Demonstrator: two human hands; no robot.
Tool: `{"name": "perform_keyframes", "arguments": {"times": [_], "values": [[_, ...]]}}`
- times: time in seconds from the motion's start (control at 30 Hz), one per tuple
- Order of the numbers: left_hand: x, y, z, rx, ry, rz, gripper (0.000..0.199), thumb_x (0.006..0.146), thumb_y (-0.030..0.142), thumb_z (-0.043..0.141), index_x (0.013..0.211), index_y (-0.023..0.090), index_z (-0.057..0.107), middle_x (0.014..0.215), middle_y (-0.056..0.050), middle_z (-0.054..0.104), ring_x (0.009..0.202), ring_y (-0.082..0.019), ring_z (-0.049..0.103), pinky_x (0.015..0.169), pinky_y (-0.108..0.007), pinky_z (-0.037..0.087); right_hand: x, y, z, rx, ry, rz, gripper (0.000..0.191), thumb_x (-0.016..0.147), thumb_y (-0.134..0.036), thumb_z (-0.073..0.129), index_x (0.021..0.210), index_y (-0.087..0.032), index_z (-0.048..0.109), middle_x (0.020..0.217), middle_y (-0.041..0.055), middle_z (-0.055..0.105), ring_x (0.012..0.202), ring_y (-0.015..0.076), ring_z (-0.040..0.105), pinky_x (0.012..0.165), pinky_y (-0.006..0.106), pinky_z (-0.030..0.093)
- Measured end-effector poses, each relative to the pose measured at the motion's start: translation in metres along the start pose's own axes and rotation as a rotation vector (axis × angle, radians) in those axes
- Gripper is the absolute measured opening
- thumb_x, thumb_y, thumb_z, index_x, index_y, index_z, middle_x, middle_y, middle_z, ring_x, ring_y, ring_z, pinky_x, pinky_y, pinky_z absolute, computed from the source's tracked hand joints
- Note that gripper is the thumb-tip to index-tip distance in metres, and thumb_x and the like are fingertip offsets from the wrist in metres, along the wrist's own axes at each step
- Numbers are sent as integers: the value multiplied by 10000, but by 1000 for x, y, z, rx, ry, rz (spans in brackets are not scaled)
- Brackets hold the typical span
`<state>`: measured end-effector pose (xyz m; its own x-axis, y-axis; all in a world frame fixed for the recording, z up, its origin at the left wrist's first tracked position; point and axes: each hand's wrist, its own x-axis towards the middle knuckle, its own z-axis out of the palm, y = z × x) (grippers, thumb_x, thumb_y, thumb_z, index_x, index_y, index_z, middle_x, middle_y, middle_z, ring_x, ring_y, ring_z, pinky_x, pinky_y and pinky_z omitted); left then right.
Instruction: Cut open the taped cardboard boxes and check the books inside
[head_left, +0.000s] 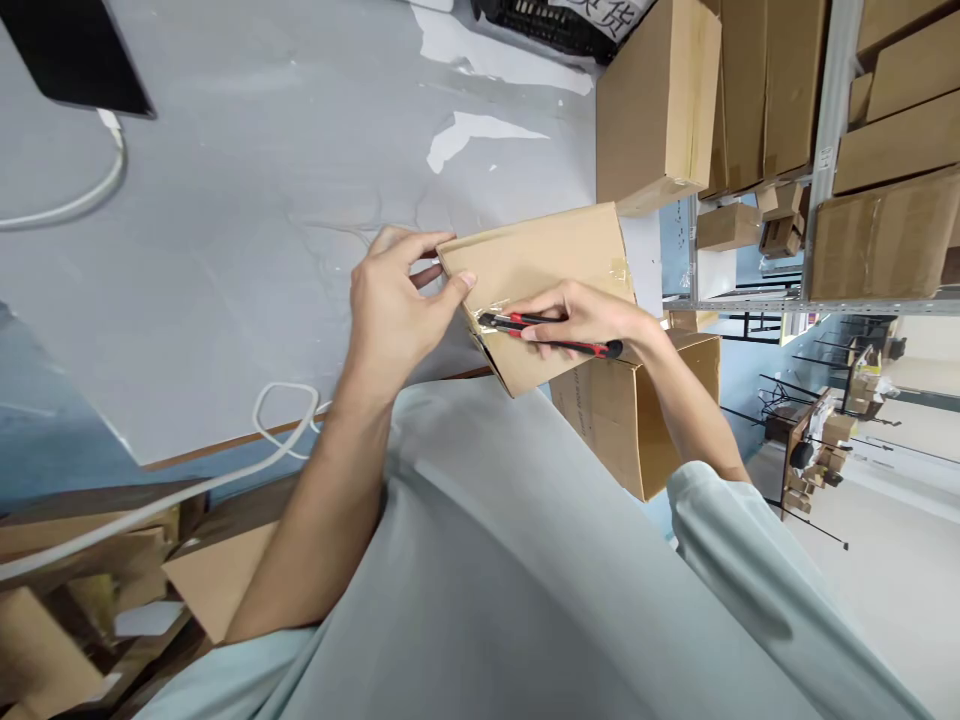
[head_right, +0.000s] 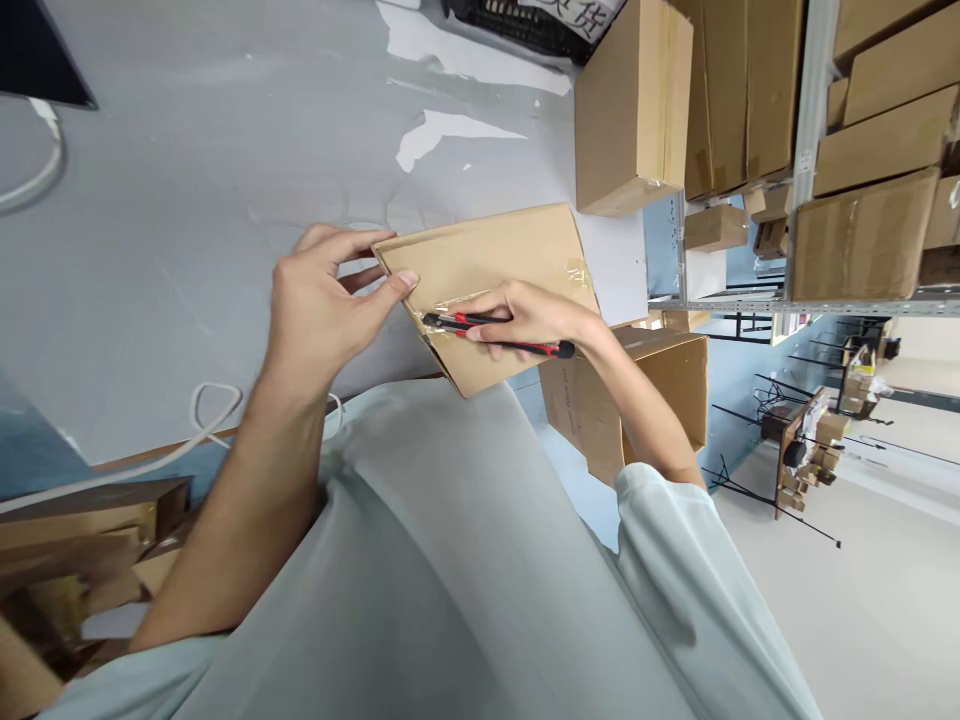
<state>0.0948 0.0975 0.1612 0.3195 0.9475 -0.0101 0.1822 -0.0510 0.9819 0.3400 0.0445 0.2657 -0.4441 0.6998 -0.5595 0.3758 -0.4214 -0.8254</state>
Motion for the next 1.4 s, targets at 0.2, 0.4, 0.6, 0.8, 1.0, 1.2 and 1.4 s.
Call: {"name": "perform_keyframes", "arguments": {"times": [0.2,0.4,0.6,0.8,1.0,1.2,1.4], "values": [[8,-1,-3,46,-20,-15,394,919,518,860,1236,288,814,1340,-38,759,1255,-307,785,1154,-562,706,-2,-7,-1,-131,5,-19,391,1048,-488,821,1305,-195,841,731,-55,755,548,93,607,516,194,477],[16,15,1,144,-27,0,419,849,304,847,1259,227,823,1323,-75,807,1193,-283,813,1076,-488,712,-38,-23,31,-493,241,13,290,1163,-346,586,1244,-201,824,833,-21,755,637,119,579,662,246,402],[22,23,8,307,-51,-71,487,949,532,840,1335,244,768,1421,-44,775,1234,-261,778,1090,-472,673,-45,-25,22,-645,305,-15,350,1154,-346,592,1373,-215,831,851,-12,756,707,140,571,715,265,362],[22,15,4,334,-101,-97,603,982,678,767,1381,227,735,1441,-18,772,1241,-241,727,1117,-489,638,-25,-16,14,-544,257,-104,395,1156,-314,565,1452,-205,804,922,-6,772,797,139,645,785,255,446],[21,17,7,336,-68,-110,596,980,699,778,1359,239,743,1420,-7,761,1244,-262,698,1108,-544,605,-17,-10,13,-504,200,-111,308,1166,-290,581,1330,-209,830,882,-7,737,793,148,652,774,262,489],[20,19,8,272,10,-121,510,878,601,904,1246,267,788,1310,-5,794,1154,-267,719,1004,-538,634,-10,-7,27,-488,212,-76,282,1182,-302,555,1229,-231,823,864,-16,747,778,150,683,791,257,524],[19,8,11,301,-18,-70,444,936,635,778,1225,298,779,1300,-20,816,1173,-283,757,969,-538,639,-28,-5,50,-530,294,6,383,1181,-299,558,1499,-264,770,1143,40,881,1058,240,828,973,337,590]]}}
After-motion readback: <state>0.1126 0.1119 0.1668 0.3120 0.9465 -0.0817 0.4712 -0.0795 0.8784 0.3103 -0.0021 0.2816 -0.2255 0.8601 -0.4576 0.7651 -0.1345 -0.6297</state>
